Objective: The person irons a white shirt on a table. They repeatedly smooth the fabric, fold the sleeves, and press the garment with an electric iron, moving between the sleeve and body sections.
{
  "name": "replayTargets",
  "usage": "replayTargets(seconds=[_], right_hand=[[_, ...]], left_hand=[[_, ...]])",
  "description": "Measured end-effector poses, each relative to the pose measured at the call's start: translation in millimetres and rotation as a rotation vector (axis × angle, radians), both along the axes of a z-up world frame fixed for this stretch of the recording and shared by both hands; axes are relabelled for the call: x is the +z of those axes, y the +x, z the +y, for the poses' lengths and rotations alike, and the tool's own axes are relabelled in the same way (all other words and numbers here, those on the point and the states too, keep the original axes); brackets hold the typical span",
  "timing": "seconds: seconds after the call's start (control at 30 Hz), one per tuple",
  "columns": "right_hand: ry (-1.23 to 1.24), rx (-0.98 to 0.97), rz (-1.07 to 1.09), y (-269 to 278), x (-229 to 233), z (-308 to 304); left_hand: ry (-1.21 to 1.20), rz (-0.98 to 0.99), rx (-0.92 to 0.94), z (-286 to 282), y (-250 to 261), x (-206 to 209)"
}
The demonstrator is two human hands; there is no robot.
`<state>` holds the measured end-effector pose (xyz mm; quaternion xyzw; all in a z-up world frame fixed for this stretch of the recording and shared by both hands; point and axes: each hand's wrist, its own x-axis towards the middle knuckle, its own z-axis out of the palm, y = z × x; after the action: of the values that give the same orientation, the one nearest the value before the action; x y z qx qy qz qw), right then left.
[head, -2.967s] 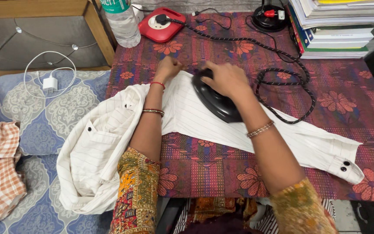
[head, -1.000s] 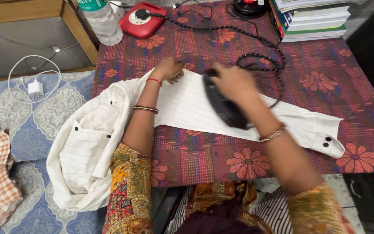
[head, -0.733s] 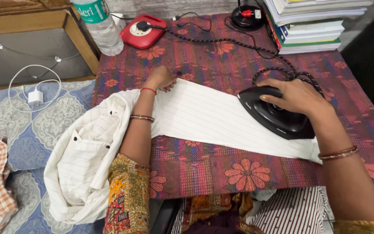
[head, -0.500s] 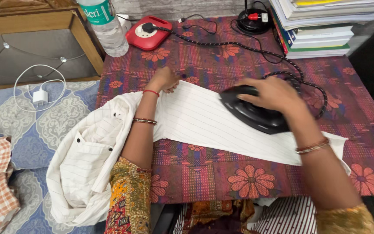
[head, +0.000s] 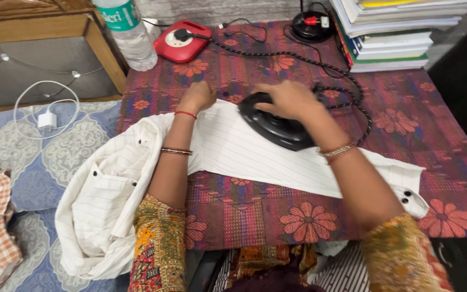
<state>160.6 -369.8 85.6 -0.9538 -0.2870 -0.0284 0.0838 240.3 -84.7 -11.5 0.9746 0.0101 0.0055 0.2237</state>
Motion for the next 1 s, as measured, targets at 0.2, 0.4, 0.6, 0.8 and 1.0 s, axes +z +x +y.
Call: replayTargets(seconds=[0.2, 0.4, 0.6, 0.8, 1.0], right_hand=[[-0.079, -0.136, -0.001, -49, 7, -107], [-0.129, -0.237, 0.085, -61, 16, -116], [0.007, -0.005, 0.006, -32, 8, -38], [0.003, -0.055, 0.011, 9, -6, 66], [0.199, -0.214, 0.198, -1, -34, 127]], left_hand=[[0.002, -0.025, -0.032, 2, 8, -11], [-0.002, 0.0, -0.041, 6, 2, 0], [0.001, 0.053, -0.019, 4, -4, 13], [-0.042, -0.059, -0.017, 5, -5, 17], [0.02, -0.181, -0.053, 11, 1, 13]])
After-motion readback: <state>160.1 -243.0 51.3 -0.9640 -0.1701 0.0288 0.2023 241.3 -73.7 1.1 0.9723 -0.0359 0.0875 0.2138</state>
